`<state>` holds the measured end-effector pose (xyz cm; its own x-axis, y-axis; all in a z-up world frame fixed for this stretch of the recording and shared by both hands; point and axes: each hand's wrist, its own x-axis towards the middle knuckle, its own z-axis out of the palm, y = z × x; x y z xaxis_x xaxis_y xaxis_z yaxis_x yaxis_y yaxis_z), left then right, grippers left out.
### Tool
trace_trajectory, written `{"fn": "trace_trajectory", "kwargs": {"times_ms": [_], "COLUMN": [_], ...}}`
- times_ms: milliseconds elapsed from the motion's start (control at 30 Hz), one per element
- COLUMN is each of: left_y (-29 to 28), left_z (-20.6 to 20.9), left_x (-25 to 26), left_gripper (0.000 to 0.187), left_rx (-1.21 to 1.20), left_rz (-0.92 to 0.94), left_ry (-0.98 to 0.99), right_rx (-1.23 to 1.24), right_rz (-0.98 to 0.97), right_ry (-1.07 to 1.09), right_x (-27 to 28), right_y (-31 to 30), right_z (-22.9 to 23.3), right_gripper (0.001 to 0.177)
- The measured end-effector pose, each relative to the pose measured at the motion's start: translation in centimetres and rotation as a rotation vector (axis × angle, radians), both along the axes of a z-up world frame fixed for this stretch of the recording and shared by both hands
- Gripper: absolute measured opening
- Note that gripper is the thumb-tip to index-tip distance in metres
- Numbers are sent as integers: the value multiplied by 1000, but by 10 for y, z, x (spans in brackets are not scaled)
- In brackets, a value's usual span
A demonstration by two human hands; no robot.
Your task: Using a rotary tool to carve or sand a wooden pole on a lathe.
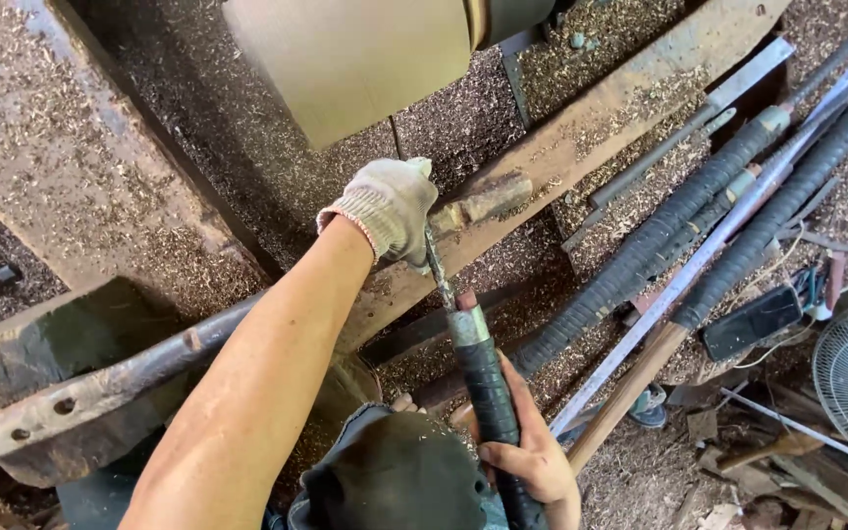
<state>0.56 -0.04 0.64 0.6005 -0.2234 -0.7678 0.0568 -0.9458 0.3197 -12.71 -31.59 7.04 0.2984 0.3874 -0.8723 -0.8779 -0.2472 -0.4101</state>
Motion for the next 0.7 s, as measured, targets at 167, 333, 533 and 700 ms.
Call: {"fn": "trace_trajectory", "kwargs": {"times_ms": [167,333,533,700], "left_y": [0,0,0,-3], "left_z": [0,-7,3,-9], "left_x": [1,-1,-6,-7], "left_gripper": [62,66,61,64], "left_rx": [0,9,5,27], "left_rz": [7,65,106,118], "left_ry": [-15,32,11,31], "right_rx": [15,-16,-7,-9], "right_rz": [-17,80,145,201], "right_ry": [-14,-37,35,22], "right_x": [-7,13,39,55], "right_y": [-4,-7,-15,-24], "right_z": [-6,1,4,0], "right_gripper": [119,117,121,120]}}
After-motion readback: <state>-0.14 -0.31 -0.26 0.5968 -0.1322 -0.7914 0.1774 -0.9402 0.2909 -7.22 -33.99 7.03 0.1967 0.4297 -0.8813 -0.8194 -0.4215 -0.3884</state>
